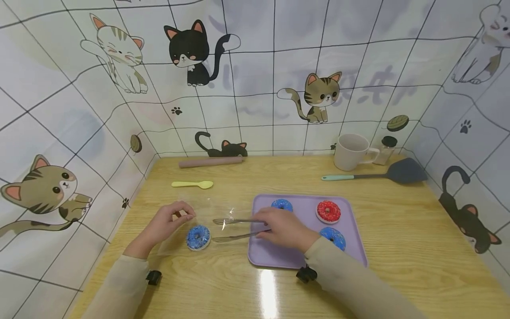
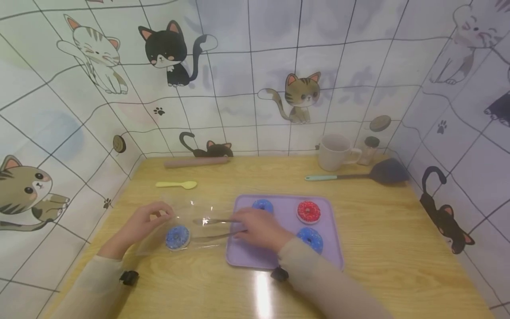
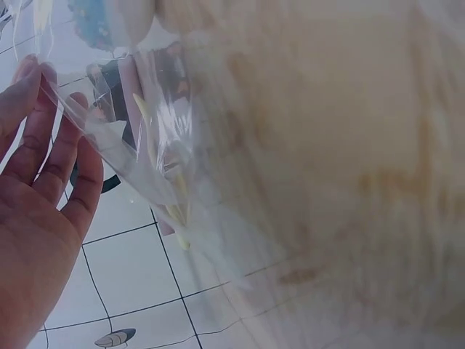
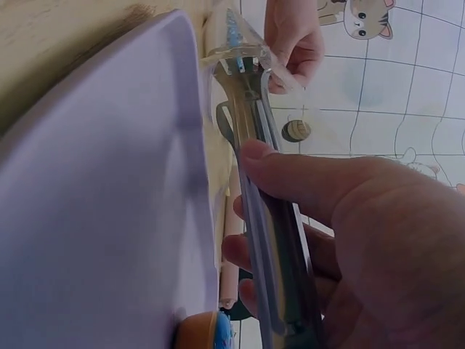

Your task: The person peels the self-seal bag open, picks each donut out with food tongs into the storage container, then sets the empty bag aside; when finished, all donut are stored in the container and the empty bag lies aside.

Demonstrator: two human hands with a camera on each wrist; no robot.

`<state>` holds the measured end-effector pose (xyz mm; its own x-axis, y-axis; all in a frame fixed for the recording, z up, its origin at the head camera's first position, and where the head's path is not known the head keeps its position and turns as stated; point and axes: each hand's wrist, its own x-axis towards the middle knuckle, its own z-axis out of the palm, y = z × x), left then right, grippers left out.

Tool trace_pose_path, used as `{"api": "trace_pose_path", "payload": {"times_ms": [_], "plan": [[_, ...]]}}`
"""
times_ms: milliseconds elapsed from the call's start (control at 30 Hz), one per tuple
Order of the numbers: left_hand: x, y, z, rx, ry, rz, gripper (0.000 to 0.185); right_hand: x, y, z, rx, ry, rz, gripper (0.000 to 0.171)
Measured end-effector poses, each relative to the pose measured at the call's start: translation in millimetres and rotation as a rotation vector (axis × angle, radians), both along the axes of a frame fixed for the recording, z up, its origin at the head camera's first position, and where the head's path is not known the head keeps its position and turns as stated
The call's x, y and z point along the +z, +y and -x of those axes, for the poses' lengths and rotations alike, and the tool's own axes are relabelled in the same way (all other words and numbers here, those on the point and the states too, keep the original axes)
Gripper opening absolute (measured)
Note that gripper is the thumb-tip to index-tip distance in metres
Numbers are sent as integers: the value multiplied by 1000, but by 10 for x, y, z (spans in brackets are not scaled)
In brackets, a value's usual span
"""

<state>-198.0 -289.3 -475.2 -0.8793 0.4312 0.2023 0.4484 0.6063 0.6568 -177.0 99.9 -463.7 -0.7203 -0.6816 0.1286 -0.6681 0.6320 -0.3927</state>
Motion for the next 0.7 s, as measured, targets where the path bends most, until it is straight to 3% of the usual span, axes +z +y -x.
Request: {"api": "trace_pose_path", "payload": {"times_ms": [700], "plan": [[13,15,-8,9,-28,19,6,-113,-265,93,59,-44,-11,57]]}}
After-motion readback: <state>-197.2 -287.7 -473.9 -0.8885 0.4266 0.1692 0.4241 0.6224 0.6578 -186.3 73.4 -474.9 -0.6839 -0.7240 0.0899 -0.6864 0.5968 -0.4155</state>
